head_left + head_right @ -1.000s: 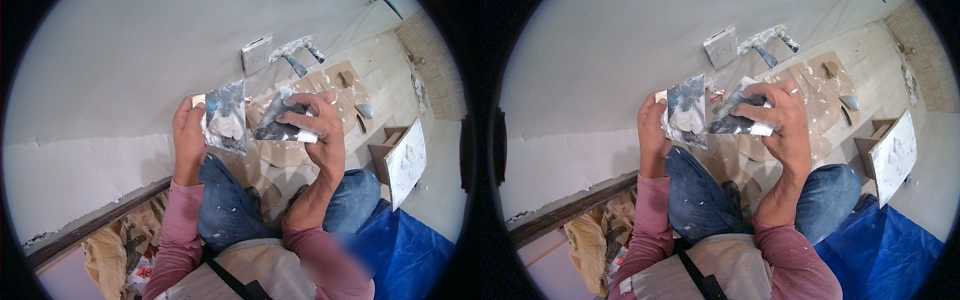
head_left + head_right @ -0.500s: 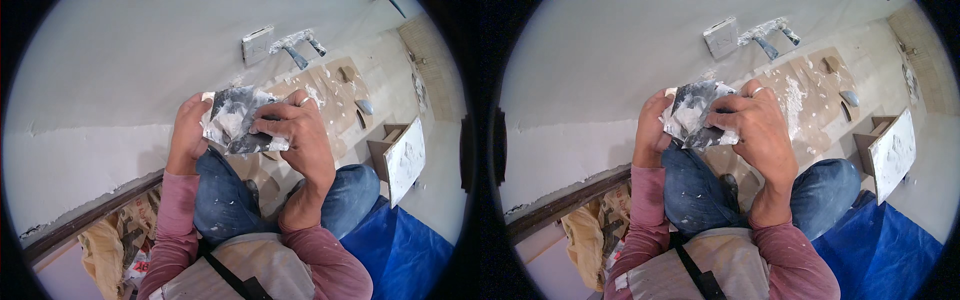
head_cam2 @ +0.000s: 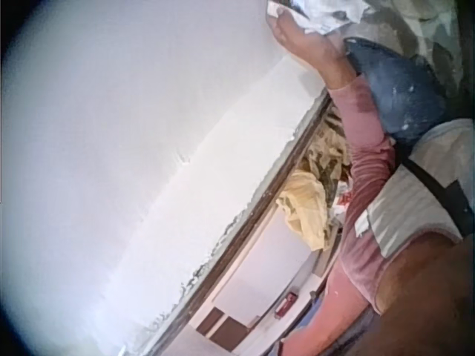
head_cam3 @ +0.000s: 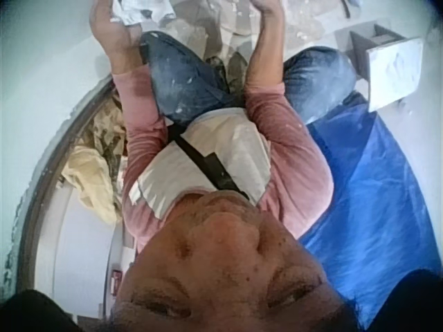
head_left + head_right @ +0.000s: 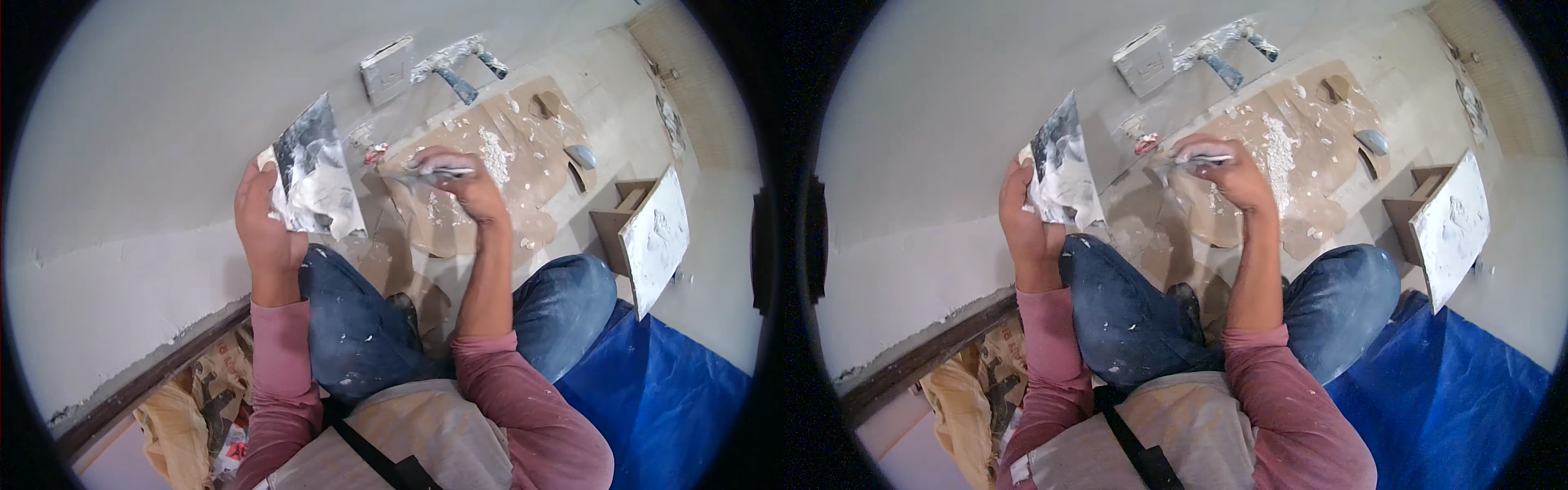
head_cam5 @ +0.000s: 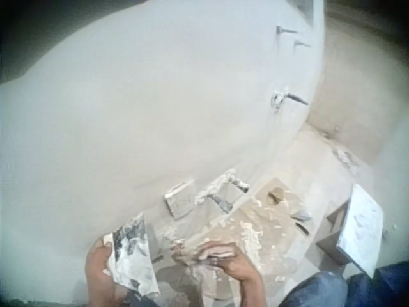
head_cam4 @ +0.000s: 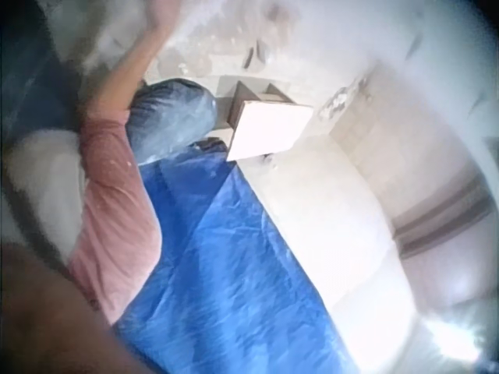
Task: The person applies plaster to the wall using a putty knife, mixes and scrapes plaster between two putty knives, and spreads plaster around the pipes on the wall.
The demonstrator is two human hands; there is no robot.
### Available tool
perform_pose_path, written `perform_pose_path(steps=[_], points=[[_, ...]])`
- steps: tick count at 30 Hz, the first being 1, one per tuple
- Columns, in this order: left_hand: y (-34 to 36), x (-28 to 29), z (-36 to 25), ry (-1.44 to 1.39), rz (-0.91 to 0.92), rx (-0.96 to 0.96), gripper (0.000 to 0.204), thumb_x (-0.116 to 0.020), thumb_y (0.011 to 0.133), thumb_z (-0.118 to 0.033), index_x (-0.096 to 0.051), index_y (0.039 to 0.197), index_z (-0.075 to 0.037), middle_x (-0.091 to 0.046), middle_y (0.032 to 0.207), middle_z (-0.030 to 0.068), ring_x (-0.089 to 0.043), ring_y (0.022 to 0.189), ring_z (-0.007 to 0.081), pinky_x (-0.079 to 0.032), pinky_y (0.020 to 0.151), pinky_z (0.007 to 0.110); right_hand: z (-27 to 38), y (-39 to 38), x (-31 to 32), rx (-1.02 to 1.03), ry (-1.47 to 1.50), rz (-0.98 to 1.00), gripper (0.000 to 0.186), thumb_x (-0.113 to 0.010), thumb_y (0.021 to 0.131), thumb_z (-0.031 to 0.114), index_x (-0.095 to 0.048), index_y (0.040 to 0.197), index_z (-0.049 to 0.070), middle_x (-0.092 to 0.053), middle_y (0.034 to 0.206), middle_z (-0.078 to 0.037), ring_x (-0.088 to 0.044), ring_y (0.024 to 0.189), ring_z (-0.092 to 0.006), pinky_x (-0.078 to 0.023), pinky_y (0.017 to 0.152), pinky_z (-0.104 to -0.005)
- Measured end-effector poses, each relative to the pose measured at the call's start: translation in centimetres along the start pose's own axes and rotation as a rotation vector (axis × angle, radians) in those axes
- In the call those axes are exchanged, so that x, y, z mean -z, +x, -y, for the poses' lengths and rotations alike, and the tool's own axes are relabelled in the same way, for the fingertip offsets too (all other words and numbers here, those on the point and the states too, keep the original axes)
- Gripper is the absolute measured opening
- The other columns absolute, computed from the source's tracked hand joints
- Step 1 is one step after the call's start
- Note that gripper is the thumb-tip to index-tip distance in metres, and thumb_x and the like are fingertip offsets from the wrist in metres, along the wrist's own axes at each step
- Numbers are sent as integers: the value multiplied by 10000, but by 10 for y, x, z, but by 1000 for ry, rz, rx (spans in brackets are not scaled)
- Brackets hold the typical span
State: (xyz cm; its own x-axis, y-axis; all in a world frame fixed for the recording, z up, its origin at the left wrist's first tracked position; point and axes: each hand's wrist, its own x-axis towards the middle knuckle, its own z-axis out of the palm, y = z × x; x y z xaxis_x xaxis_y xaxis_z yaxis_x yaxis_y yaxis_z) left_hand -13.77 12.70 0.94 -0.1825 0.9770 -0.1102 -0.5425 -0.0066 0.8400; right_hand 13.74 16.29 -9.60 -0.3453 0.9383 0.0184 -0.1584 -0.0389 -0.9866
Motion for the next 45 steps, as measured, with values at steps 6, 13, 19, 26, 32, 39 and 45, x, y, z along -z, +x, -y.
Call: perform_pose_path(steps=[6,13,19,26,32,39,45], points=[[-1,-9,2,55,-50,13,310,-461,986,-123,-564,1231,38,-651,1165,134,-652,1065,234,-512,953,365,-155,0,-6,-183,938,-348,375,-599,977,60,-531,1343,16,-647,1268,-118,-634,1162,-271,-501,1036,-421],[-1,-17,3,126,-102,10,252,-457,1000,-130,-573,1161,24,-658,1091,103,-669,987,192,-537,868,328,-203,44,4,-152,1120,-707,318,-513,1007,134,-524,1305,27,-658,1228,-144,-683,1081,-301,-580,951,-455],[0,-19,2,174,-125,22,262,-467,1003,-149,-567,1169,28,-654,1083,98,-666,974,187,-533,859,329,-236,85,10,-512,580,-852,207,-599,934,150,-587,1077,0,-679,872,-128,-692,653,-245,-574,488,-365],[5,-29,8,125,-31,50,291,-482,997,-160,-562,1193,40,-661,1087,115,-669,973,200,-534,859,331,-271,111,28,-479,454,-1088,184,-624,898,100,-601,1005,-48,-658,847,-144,-664,646,-251,-517,485,-387],[1,-12,1,143,-82,8,286,-487,990,-151,-568,1185,42,-670,1090,121,-678,964,202,-538,855,328,-261,137,-18,-570,326,-1016,420,-593,819,161,-628,1088,-160,-691,1025,-248,-684,936,-348,-530,808,-445],[6,-26,8,84,-3,20,273,-474,993,-131,-566,1182,42,-672,1088,120,-679,953,196,-540,853,330,-286,156,37,-611,165,-1081,443,-573,819,181,-632,1075,-176,-700,992,-280,-690,982,-372,-519,868,-432],[-1,-14,-3,131,-62,-17,273,-467,1008,-133,-559,1198,41,-672,1096,116,-681,963,196,-548,849,331,-161,155,-53,-303,272,-1073,382,-596,869,199,-652,1083,-112,-693,987,-304,-672,980,-449,-498,892,-458]])
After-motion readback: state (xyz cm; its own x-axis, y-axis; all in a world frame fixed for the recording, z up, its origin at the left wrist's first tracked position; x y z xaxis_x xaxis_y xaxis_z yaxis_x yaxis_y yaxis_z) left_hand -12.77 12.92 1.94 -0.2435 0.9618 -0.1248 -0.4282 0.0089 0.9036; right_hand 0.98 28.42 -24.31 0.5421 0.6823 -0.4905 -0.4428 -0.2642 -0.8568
